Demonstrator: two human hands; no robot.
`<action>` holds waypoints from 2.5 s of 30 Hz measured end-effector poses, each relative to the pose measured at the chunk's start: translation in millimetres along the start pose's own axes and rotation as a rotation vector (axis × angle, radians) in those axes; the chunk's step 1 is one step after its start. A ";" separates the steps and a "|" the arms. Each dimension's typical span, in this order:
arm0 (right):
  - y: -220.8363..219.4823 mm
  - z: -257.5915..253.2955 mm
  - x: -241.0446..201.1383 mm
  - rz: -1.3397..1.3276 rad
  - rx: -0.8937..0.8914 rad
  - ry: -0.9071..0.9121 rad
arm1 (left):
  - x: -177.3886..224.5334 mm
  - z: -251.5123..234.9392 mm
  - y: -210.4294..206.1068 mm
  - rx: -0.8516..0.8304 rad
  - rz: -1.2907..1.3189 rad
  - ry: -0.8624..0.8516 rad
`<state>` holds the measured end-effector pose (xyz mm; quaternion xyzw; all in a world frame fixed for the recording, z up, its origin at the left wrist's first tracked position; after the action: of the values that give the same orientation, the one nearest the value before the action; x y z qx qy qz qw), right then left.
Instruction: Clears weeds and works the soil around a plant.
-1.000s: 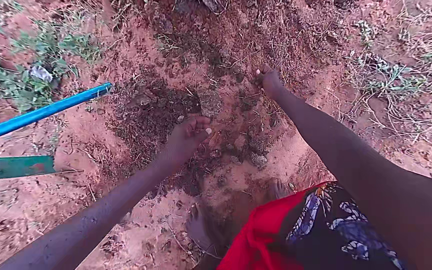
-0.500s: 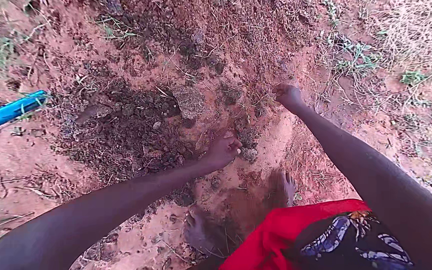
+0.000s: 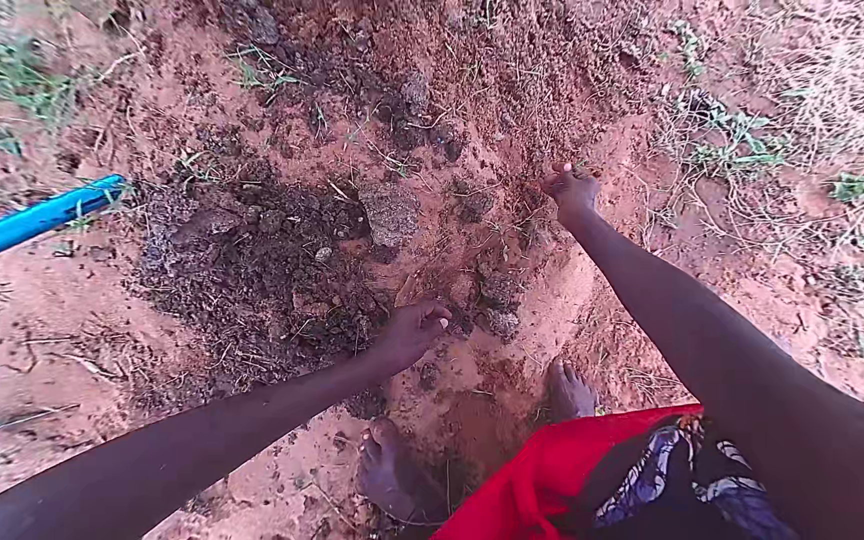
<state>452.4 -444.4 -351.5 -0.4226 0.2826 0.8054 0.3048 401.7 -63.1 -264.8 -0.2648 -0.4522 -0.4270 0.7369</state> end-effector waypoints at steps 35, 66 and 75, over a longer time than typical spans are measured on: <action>28.9 5.3 25.1 0.716 0.060 -0.144 | 93.5 -179.7 -38.9 -0.342 -1.411 -0.166; 11.1 62.9 17.1 0.677 -0.172 0.017 | 47.1 -25.3 -7.7 -0.205 -0.477 -0.032; -68.4 130.7 -53.4 0.479 -0.436 0.231 | 52.3 13.6 15.8 -0.096 -0.387 0.008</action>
<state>460.3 -319.9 -256.4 -0.4877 0.2279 0.8424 -0.0244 421.3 -65.1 -212.0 -0.2060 -0.4711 -0.5827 0.6294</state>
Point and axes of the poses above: each hand's wrist, its own z-axis away from the middle knuckle, its own y-axis out of the back of the hand, x = y × z, the point moved 1 cm from there along -z, towards the middle knuckle, and after that the axes turned 15 degrees about -y, right-handed, at the moved point
